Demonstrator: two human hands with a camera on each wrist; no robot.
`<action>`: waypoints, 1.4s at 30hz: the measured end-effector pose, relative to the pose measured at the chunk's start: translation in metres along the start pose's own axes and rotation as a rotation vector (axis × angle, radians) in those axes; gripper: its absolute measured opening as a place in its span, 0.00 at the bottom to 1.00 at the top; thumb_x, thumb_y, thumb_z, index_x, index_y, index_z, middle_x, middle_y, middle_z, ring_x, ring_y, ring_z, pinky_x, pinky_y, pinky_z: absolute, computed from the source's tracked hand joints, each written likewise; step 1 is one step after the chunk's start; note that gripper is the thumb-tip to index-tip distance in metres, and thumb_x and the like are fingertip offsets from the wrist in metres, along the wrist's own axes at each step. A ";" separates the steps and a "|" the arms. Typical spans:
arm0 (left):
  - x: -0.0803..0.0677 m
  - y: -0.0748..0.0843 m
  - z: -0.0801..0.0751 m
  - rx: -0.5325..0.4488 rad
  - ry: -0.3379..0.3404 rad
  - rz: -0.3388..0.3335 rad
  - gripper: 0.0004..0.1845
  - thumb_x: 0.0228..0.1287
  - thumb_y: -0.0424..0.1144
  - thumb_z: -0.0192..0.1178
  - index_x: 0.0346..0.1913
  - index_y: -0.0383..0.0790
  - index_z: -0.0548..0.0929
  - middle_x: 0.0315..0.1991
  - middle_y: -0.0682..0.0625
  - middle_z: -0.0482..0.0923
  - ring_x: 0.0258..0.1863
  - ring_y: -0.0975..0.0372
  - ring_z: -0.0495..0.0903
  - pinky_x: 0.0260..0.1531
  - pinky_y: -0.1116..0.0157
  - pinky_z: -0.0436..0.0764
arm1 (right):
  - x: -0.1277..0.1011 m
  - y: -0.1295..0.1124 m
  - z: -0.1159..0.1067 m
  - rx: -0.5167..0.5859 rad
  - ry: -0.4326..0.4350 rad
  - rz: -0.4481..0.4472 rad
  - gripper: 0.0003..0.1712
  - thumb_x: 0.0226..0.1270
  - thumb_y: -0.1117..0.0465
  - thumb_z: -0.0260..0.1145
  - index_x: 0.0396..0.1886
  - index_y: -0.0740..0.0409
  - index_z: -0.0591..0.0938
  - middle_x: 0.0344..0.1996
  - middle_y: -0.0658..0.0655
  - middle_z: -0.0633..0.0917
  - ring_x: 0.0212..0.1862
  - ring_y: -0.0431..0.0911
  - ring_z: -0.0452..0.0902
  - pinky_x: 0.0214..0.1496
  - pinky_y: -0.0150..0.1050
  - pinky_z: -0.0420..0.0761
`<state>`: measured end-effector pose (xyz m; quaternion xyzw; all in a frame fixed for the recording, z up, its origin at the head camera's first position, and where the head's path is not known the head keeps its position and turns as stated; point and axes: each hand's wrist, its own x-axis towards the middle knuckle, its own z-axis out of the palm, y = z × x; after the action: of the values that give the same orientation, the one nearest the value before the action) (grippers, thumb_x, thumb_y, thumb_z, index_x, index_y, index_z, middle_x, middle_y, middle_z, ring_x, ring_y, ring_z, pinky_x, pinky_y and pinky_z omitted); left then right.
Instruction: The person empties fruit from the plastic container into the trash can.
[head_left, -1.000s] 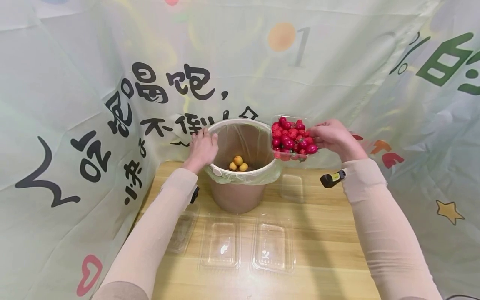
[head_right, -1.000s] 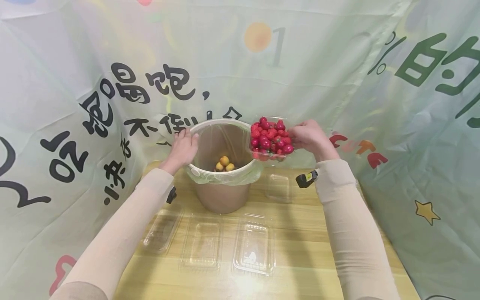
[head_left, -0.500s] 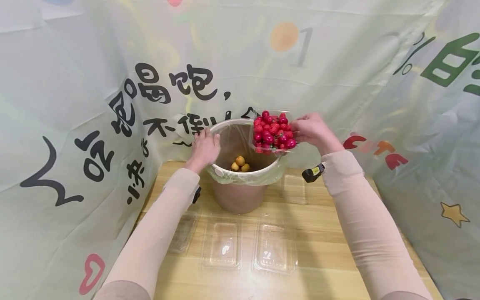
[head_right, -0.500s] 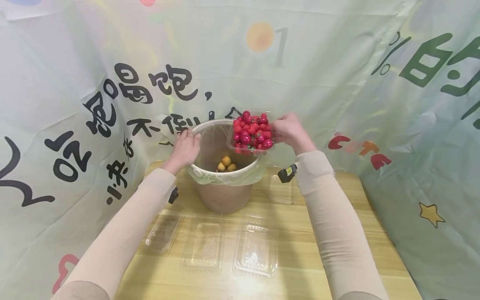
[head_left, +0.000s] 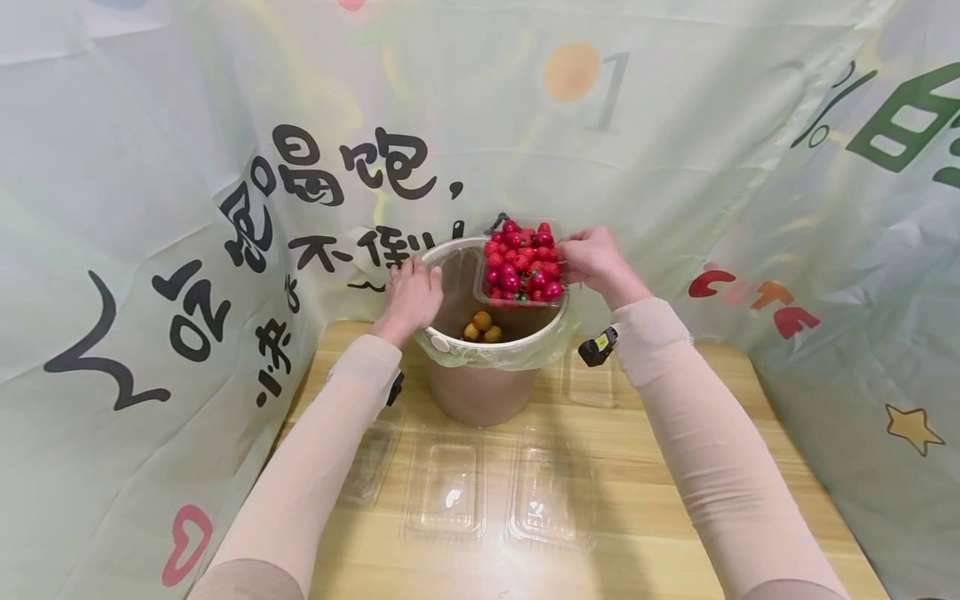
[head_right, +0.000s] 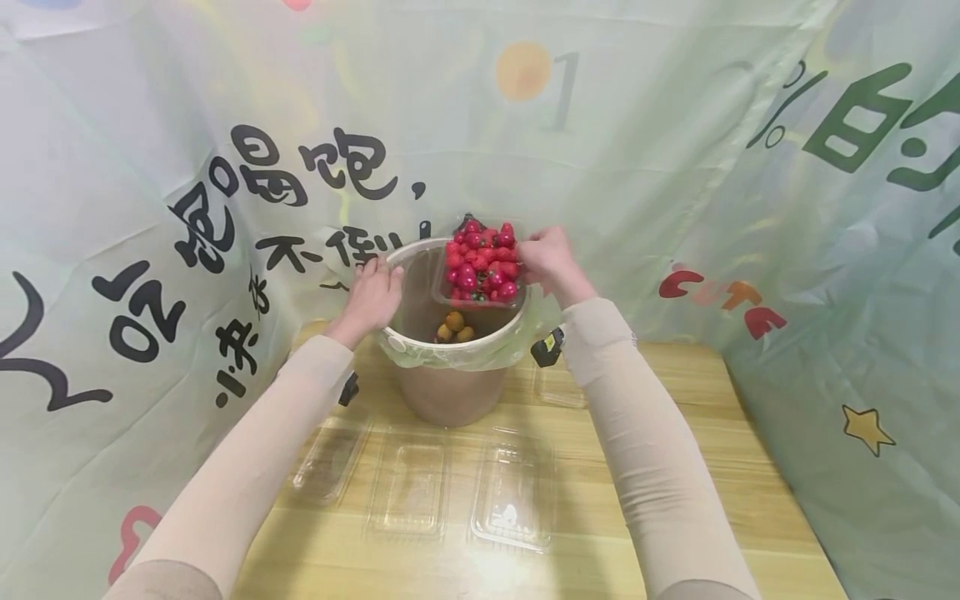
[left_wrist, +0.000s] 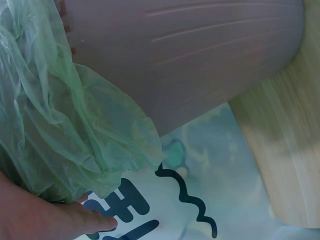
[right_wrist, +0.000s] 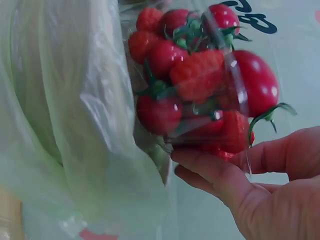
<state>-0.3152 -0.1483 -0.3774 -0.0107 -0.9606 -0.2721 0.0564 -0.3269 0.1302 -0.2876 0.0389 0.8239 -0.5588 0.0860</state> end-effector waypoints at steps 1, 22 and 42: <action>0.000 0.000 0.000 -0.001 -0.001 -0.002 0.39 0.86 0.54 0.32 0.83 0.25 0.48 0.84 0.30 0.48 0.83 0.31 0.46 0.83 0.37 0.49 | 0.001 0.000 0.002 0.005 0.010 -0.003 0.27 0.77 0.68 0.54 0.72 0.75 0.73 0.54 0.67 0.82 0.27 0.37 0.82 0.31 0.28 0.87; -0.003 0.002 0.000 -0.010 -0.004 -0.003 0.39 0.86 0.55 0.30 0.83 0.25 0.48 0.84 0.30 0.47 0.83 0.31 0.44 0.82 0.37 0.47 | 0.010 0.011 0.038 -0.018 0.213 -0.147 0.28 0.72 0.72 0.53 0.70 0.67 0.77 0.59 0.69 0.85 0.36 0.40 0.77 0.26 0.25 0.74; -0.001 0.000 0.001 -0.014 -0.006 -0.002 0.39 0.86 0.54 0.31 0.83 0.25 0.47 0.84 0.29 0.46 0.83 0.31 0.44 0.83 0.36 0.46 | 0.010 0.013 0.045 0.012 0.272 -0.251 0.29 0.73 0.71 0.53 0.72 0.69 0.76 0.63 0.69 0.84 0.64 0.54 0.83 0.62 0.44 0.87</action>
<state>-0.3147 -0.1479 -0.3788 -0.0108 -0.9588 -0.2787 0.0533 -0.3297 0.0928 -0.3178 0.0114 0.8229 -0.5598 -0.0971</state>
